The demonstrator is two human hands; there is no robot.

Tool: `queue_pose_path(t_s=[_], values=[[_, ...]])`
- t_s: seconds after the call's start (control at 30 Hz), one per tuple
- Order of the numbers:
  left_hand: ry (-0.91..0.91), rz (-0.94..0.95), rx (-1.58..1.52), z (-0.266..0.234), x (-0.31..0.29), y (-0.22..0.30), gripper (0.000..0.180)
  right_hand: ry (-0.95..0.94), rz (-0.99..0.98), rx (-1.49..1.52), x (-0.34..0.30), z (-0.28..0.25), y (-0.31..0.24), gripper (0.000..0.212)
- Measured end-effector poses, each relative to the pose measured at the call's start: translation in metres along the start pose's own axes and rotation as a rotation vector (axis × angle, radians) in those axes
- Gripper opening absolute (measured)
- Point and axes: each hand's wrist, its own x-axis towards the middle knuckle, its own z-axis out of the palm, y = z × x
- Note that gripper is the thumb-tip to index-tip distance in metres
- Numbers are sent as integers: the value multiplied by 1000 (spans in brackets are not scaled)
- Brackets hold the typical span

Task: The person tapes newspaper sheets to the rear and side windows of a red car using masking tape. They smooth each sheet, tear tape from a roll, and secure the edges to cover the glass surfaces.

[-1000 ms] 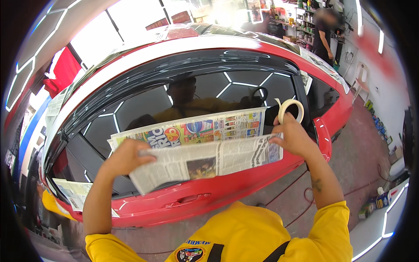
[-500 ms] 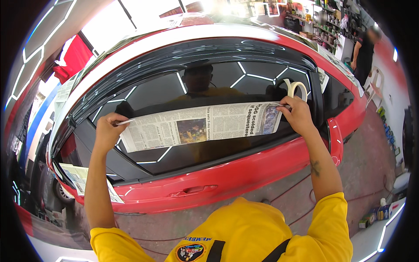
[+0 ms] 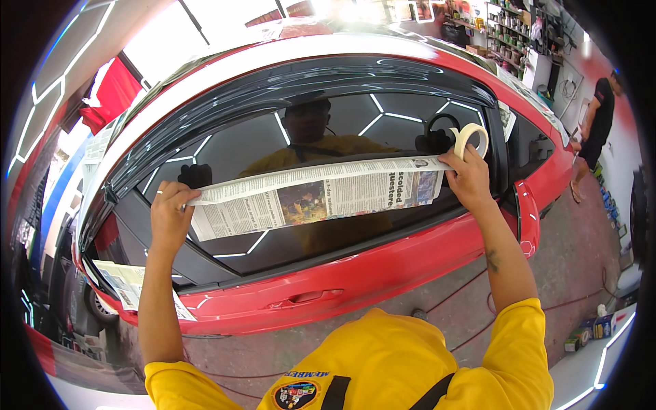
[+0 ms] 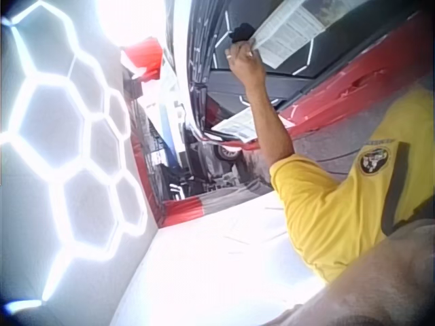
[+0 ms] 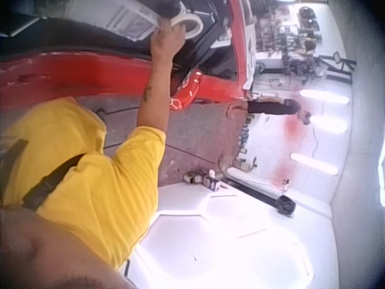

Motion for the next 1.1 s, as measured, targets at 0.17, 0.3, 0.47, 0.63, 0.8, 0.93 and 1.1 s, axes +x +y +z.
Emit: queue_pose_path(t_s=[0.17, 0.3, 0.47, 0.63, 0.8, 0.93, 1.1], values=[[0, 113, 85, 0, 3, -1, 27, 45, -100, -132, -6, 8, 4, 38], [31, 238, 214, 4, 0, -4, 31, 84, -115, -157, -9, 14, 2, 36], [55, 296, 279, 4, -2, -4, 33, 114, -89, -145, -10, 16, -2, 31], [57, 316, 331, 2, 0, 2, 29, 123, -126, -235, -10, 18, -6, 24], [57, 370, 453, 3, -1, 5, 28, 140, -176, -351, -12, 23, -7, 18], [61, 376, 552, 5, -7, 6, 30, 110, -150, -397, -17, 27, -7, 19], [56, 272, 648, 17, -24, 8, 35, 71, -5, -349, -33, 22, -20, 38]])
